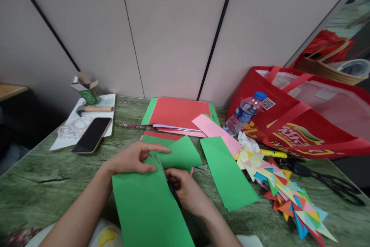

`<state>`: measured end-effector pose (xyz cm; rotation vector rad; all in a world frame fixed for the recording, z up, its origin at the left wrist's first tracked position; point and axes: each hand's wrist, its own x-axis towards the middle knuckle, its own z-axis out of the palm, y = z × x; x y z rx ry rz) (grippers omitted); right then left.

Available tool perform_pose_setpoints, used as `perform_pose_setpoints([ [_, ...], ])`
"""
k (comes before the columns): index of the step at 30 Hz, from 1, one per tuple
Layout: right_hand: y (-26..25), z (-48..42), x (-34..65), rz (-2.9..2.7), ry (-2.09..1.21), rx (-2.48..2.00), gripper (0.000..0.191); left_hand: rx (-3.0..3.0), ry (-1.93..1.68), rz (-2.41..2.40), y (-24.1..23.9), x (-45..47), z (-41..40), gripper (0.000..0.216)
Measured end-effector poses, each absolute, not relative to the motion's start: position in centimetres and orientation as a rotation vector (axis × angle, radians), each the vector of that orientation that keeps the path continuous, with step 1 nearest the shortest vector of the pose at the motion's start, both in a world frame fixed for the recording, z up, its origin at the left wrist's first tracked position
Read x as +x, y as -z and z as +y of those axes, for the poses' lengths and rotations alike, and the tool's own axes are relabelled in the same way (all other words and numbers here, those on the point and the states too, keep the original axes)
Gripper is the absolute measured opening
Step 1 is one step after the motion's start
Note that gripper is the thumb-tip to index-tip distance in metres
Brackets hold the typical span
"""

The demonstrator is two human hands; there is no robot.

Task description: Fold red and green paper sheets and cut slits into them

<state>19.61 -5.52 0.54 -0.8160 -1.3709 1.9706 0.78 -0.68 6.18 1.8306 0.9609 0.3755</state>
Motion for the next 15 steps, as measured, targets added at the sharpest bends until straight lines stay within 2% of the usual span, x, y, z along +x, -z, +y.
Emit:
perform_pose_setpoints([
  [15, -0.54, -5.66, 19.21, -1.373, -1.918, -0.837, 0.027, 1.830, -0.392, 0.967, -6.29, 0.79, -0.69, 0.050],
])
